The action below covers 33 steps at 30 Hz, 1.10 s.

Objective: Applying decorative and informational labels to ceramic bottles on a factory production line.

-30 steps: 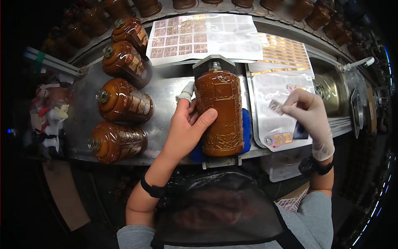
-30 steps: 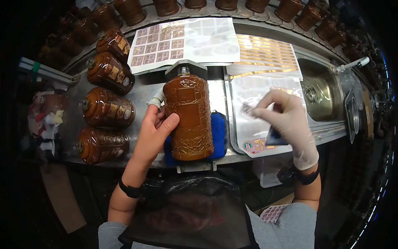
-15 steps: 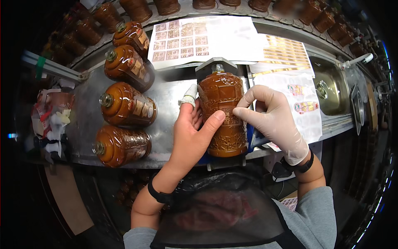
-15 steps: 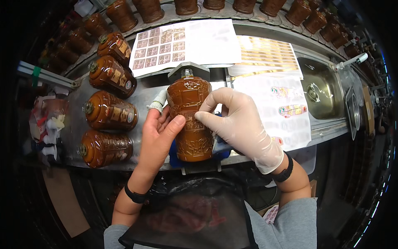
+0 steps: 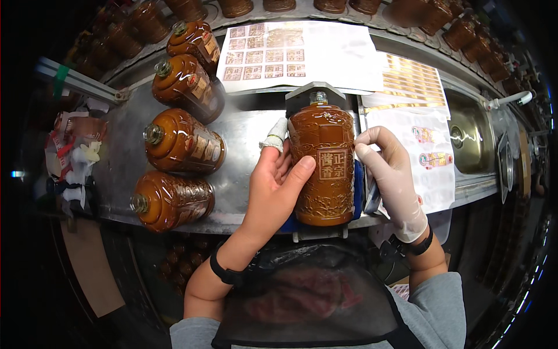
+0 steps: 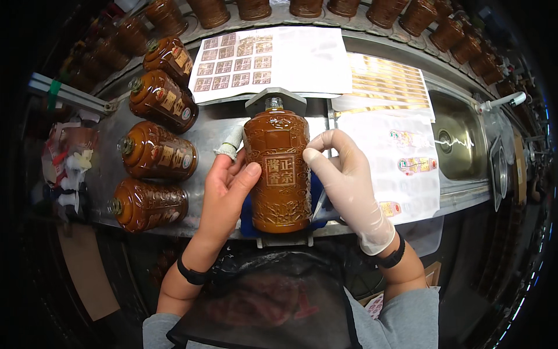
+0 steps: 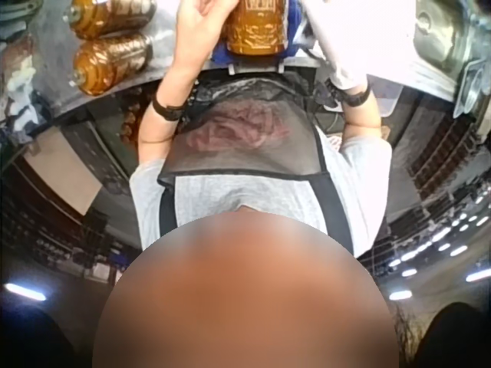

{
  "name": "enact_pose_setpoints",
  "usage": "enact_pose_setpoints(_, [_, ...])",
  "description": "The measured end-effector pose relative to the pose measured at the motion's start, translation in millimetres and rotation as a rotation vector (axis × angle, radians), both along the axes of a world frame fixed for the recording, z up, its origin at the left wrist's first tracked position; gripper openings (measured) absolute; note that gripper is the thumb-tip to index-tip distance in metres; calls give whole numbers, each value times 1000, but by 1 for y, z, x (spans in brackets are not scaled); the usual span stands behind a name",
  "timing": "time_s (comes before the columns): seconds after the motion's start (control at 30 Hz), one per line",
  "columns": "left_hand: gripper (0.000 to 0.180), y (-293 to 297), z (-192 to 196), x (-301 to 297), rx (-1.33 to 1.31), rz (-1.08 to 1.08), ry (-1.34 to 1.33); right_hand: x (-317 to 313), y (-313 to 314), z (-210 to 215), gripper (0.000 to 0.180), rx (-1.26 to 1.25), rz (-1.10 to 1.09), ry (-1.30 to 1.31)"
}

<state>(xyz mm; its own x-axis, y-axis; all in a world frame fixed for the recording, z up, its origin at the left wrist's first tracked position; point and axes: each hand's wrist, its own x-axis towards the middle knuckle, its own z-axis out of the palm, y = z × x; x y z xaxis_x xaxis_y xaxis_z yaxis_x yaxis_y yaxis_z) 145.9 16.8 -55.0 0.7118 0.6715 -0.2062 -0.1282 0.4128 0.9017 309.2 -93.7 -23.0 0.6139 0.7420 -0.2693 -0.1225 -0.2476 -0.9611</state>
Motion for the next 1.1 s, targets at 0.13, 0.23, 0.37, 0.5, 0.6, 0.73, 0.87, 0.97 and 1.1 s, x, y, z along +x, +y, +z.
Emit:
enact_pose_setpoints(0.13, [70,-3,6,1,56,0,-26,-7,-2,-14,26,78,-5,43])
enact_pose_setpoints(0.23, [73,-2,6,2,74,-19,27,-6,0,-20,32,70,-5,32])
enact_pose_setpoints(0.37, [72,-3,3,3,71,-6,20,-8,2,-22,32,87,-32,39])
enact_pose_setpoints(0.5, [71,-4,3,2,74,18,19,-7,1,-23,32,76,-6,37])
enact_pose_setpoints(0.6, [70,-3,4,1,86,-21,17,-7,1,-22,32,65,-8,30])
enact_pose_setpoints(0.73, [67,1,-1,-3,46,-2,8,-7,2,-9,23,62,-20,129])
enact_pose_setpoints(0.87, [64,2,-5,-3,-33,6,-13,-5,-5,-15,16,87,-36,155])
enact_pose_setpoints(0.97, [64,-1,4,-2,37,-12,14,-10,-4,-11,19,120,-26,167])
enact_pose_setpoints(1.1, [66,-4,7,-2,68,-38,39,-9,-6,-13,27,100,1,154])
